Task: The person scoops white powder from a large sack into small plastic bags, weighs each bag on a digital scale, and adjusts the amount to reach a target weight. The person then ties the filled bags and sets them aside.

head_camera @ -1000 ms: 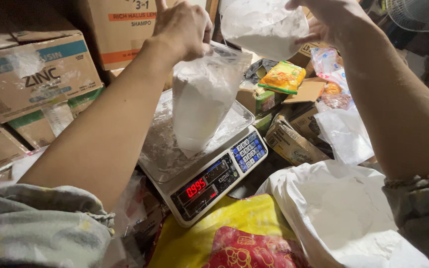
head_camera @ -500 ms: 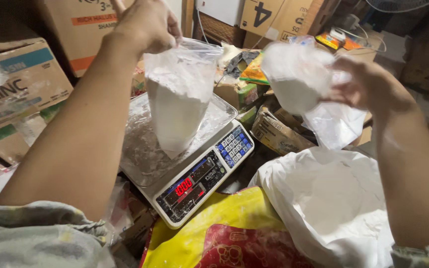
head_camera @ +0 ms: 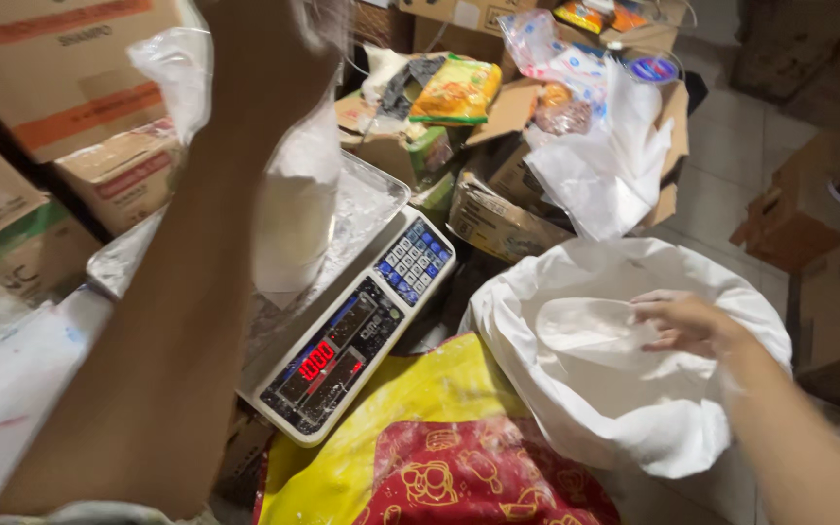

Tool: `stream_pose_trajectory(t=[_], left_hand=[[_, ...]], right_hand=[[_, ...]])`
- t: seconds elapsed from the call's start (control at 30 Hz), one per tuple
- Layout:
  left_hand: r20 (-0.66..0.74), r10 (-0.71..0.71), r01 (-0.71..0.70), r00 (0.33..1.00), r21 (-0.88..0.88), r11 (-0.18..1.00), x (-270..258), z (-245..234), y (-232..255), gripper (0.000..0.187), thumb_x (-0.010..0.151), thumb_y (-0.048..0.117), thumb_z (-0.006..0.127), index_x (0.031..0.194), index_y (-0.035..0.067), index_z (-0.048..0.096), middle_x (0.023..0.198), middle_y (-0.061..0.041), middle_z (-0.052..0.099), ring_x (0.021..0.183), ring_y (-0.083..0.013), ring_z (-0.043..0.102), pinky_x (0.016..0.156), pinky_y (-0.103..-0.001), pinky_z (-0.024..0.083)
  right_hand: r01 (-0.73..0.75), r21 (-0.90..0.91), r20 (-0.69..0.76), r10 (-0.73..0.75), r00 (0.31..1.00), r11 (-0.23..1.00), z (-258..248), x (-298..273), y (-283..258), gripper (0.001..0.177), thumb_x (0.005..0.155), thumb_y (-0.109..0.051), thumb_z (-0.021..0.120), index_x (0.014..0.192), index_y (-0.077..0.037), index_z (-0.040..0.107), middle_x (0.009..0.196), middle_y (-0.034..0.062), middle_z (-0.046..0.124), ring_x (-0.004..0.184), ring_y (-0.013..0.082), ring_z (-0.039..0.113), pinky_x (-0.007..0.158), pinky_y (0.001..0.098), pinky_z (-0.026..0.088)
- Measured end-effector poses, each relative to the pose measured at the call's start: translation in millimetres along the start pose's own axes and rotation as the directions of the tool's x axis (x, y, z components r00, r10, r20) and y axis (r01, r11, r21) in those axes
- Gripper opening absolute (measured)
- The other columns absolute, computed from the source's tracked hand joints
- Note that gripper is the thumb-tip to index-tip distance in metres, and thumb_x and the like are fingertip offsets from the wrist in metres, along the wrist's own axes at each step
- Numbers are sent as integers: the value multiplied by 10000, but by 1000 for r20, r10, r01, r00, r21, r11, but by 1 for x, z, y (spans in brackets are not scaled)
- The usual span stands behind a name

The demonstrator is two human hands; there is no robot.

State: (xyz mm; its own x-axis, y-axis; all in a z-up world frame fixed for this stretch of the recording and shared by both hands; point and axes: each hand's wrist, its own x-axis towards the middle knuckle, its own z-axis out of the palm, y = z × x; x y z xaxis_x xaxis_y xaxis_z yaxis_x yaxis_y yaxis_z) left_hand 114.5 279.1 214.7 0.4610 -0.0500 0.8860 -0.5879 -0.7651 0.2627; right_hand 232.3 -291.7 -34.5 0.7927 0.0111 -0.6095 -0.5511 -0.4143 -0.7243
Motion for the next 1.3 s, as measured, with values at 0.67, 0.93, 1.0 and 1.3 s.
stream_pose_trajectory(t=[0.67, 0.93, 1.0, 1.3], left_hand=[[808, 51, 781, 587, -549, -296, -75, 233, 160, 834, 919, 55, 527, 1601, 137, 54, 1673, -235, 244, 1226, -413, 638, 977, -492, 564], [726, 187, 616, 662, -385, -688, -60, 226, 177, 808, 1023, 722, 246, 1672, 323, -20, 1673, -124, 211, 1199, -459, 650, 868, -442, 589], [723, 196, 611, 663, -370, -700, -61, 229, 177, 791, 1051, 727, 232, 1691, 312, 20, 1628, -221, 257, 1107, -415, 664, 825, -453, 620], [829, 79, 739, 554, -446, -505, -77, 233, 182, 815, 962, 756, 204, 1643, 322, 96, 1627, -114, 301, 982, -360, 690, 805, -456, 615]], right_hand=[[457, -44, -385, -437, 813, 888, 63, -70, -18, 244, 962, -45, 593, 1124, 106, 695, 866, 139, 695, 574, 117, 529, 470, 248, 407], [502, 738, 14, -754, 656, 451, 78, -173, -97, 297, 1088, -385, 482, 1083, -99, 563, 932, 13, 613, 640, 32, 474, 516, 152, 393], [515, 723, -23, -729, 684, 460, 90, -187, -106, 159, 1102, -287, 572, 1084, -131, 554, 879, -28, 563, 615, 15, 477, 479, 141, 377], [326, 785, 94, -622, 777, 527, 93, -185, -97, 127, 1072, -30, 599, 1168, -89, 541, 932, 44, 663, 575, 37, 603, 432, 179, 436]])
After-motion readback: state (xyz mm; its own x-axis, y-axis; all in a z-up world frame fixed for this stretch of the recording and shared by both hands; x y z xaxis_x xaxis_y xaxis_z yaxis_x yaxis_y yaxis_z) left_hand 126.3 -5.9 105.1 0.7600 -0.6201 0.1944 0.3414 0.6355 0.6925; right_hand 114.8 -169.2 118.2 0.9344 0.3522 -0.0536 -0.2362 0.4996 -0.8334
